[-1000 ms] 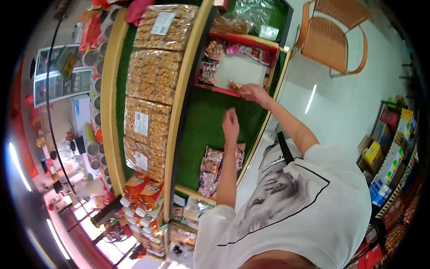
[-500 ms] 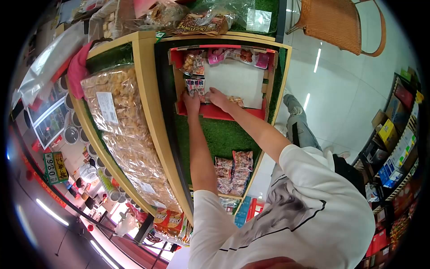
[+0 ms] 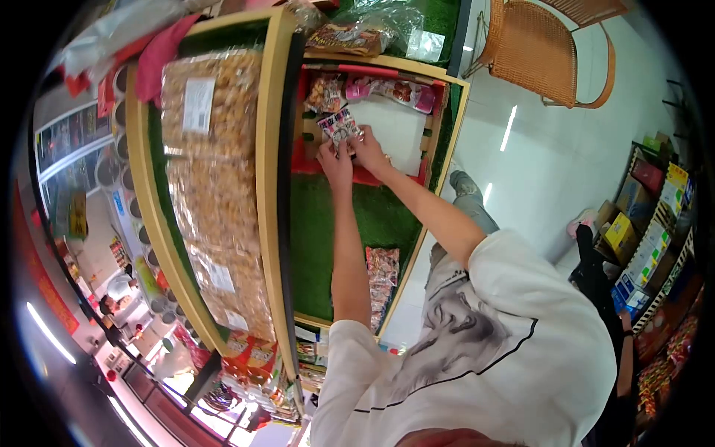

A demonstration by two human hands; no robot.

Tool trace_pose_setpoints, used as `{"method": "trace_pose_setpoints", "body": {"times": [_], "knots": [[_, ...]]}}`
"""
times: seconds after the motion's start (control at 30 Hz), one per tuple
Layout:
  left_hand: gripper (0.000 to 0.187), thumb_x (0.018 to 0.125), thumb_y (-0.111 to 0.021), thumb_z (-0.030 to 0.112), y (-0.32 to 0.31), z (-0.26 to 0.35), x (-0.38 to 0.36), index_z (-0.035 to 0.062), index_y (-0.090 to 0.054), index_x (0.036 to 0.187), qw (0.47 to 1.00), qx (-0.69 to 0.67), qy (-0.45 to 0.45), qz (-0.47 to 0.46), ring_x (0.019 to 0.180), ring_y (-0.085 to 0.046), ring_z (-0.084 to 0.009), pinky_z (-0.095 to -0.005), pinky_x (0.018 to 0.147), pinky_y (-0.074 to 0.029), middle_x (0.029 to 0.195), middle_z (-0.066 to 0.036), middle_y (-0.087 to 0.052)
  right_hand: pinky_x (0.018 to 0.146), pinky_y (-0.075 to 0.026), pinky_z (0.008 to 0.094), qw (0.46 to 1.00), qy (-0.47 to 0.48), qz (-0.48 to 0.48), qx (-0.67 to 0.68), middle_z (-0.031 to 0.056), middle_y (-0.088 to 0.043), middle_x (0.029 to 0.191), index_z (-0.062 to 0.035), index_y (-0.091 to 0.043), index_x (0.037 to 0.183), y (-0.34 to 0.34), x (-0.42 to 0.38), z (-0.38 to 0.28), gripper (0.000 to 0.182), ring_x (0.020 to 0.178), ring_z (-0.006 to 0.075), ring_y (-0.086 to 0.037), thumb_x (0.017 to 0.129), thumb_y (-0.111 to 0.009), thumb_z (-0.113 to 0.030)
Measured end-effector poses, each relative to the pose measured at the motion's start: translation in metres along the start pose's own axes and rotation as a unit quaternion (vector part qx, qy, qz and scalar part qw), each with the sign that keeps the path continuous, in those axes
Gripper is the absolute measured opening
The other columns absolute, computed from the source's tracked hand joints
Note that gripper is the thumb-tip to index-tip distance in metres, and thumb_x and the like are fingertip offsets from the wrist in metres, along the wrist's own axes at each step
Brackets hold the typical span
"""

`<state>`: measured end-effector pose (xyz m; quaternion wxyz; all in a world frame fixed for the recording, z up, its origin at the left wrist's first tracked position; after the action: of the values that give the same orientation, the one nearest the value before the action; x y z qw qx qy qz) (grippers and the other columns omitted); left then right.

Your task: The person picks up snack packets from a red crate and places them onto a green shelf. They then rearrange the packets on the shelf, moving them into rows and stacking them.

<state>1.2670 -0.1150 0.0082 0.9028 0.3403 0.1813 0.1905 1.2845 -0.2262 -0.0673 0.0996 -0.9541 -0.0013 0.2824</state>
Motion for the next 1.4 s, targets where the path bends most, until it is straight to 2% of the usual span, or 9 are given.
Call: {"method": "trace_pose_setpoints", "body": {"times": [0.17, 0.33, 0.57, 0.67, 0.7, 0.9, 1.13, 1.23, 1.4], "knots": [[0.035, 0.094, -0.053, 0.023, 0.04, 0.0, -0.103, -0.0018, -0.046, 0.119, 0.981, -0.19, 0.012, 0.035, 0.095, -0.061, -0.0195, -0.0318, 0.085, -0.045, 0.114, -0.018, -0.058, 0.075, -0.048, 0.0385, 0.988, 0.098, -0.033, -0.11, 0.0208, -0.061, 0.09, -0.0009, -0.046, 0.117, 0.01, -0.105, -0.045, 0.043, 0.082, 0.0324, -0.062, 0.083, -0.059, -0.023], [0.036, 0.093, -0.054, 0.017, 0.083, -0.091, -0.24, -0.0035, -0.045, 0.121, 0.958, -0.255, 0.083, 0.099, 0.1, -0.056, -0.0211, -0.032, 0.088, -0.043, 0.116, -0.016, -0.055, 0.077, -0.049, 0.042, 0.946, 0.167, -0.152, -0.234, 0.0199, -0.054, 0.096, -0.0026, -0.048, 0.114, -0.017, -0.21, 0.026, 0.044, 0.087, 0.0363, -0.059, 0.077, -0.06, -0.024], [0.023, 0.093, -0.051, 0.02, 0.057, -0.282, -0.359, 0.0045, -0.053, 0.11, 0.847, -0.457, 0.268, 0.042, 0.073, -0.045, -0.0084, -0.0243, 0.064, -0.036, 0.091, -0.002, -0.052, 0.088, -0.046, 0.0489, 0.847, 0.084, -0.318, -0.418, 0.028, -0.045, 0.118, -0.0091, -0.044, 0.129, -0.062, -0.29, 0.209, 0.057, 0.1, 0.0462, -0.054, 0.077, -0.06, -0.026], [0.019, 0.093, -0.051, 0.021, 0.075, -0.306, -0.365, 0.0087, -0.052, 0.107, 0.835, -0.446, 0.313, 0.073, 0.071, -0.045, -0.0069, -0.0215, 0.061, -0.034, 0.091, 0.001, -0.053, 0.09, -0.046, 0.0474, 0.832, 0.025, -0.337, -0.441, 0.0285, -0.043, 0.122, -0.0096, -0.044, 0.13, -0.083, -0.313, 0.201, 0.056, 0.105, 0.0458, -0.052, 0.078, -0.059, -0.027], [0.033, 0.093, -0.051, 0.023, 0.087, -0.301, -0.367, 0.0088, -0.048, 0.123, 0.843, -0.421, 0.325, 0.086, 0.071, -0.047, -0.0085, -0.0244, 0.06, -0.037, 0.106, -0.002, -0.057, 0.089, -0.046, 0.0446, 0.807, 0.039, -0.349, -0.475, 0.021, -0.042, 0.125, -0.0072, -0.038, 0.136, -0.093, -0.311, 0.21, 0.059, 0.105, 0.0359, -0.054, 0.085, -0.057, -0.03], [0.064, 0.095, -0.049, 0.027, 0.079, -0.372, -0.37, 0.0126, -0.018, 0.149, 0.861, -0.339, 0.378, 0.01, 0.088, -0.053, -0.0136, -0.0311, 0.067, -0.045, 0.137, -0.009, -0.045, 0.092, -0.045, 0.0448, 0.782, -0.004, -0.303, -0.545, 0.0231, -0.043, 0.131, -0.0095, -0.032, 0.142, -0.075, -0.313, 0.222, 0.063, 0.116, 0.0384, -0.048, 0.087, -0.054, -0.032], [0.056, 0.09, -0.05, 0.016, 0.064, -0.375, -0.403, 0.0033, -0.033, 0.142, 0.893, -0.287, 0.346, -0.017, 0.117, -0.051, -0.0268, -0.0357, 0.095, -0.041, 0.134, -0.015, -0.049, 0.091, -0.046, 0.0407, 0.804, 0.089, -0.291, -0.511, 0.0233, -0.058, 0.118, -0.0033, -0.05, 0.129, 0.012, -0.297, 0.227, 0.053, 0.107, 0.0351, -0.057, 0.083, -0.056, -0.028], [0.049, 0.09, -0.049, 0.015, 0.048, -0.409, -0.385, 0.0005, -0.041, 0.136, 0.929, -0.251, 0.271, 0.014, 0.118, -0.05, -0.0296, -0.0366, 0.098, -0.04, 0.129, -0.014, -0.054, 0.086, -0.048, 0.0388, 0.851, -0.018, -0.287, -0.439, 0.0211, -0.063, 0.111, -0.0012, -0.055, 0.122, 0.043, -0.291, 0.21, 0.049, 0.098, 0.034, -0.062, 0.081, -0.057, -0.026], [0.042, 0.092, -0.05, 0.018, 0.07, -0.287, -0.309, 0.0019, -0.047, 0.131, 0.98, -0.156, 0.122, 0.022, 0.12, -0.048, -0.0317, -0.038, 0.099, -0.039, 0.133, -0.014, -0.049, 0.077, -0.051, 0.0329, 0.922, 0.005, -0.228, -0.312, 0.0124, -0.067, 0.105, -0.0006, -0.057, 0.119, 0.058, -0.25, 0.152, 0.044, 0.091, 0.0233, -0.065, 0.082, -0.059, -0.024]]}}
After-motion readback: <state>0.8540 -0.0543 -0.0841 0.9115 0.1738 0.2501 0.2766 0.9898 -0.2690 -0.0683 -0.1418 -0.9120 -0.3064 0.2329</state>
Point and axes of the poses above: each hand's wrist, its own x-axis towards the middle knuckle, its own y-axis out of the back of the hand, z = x × y, the point moved 7 cm from there along x, towards the middle knuckle
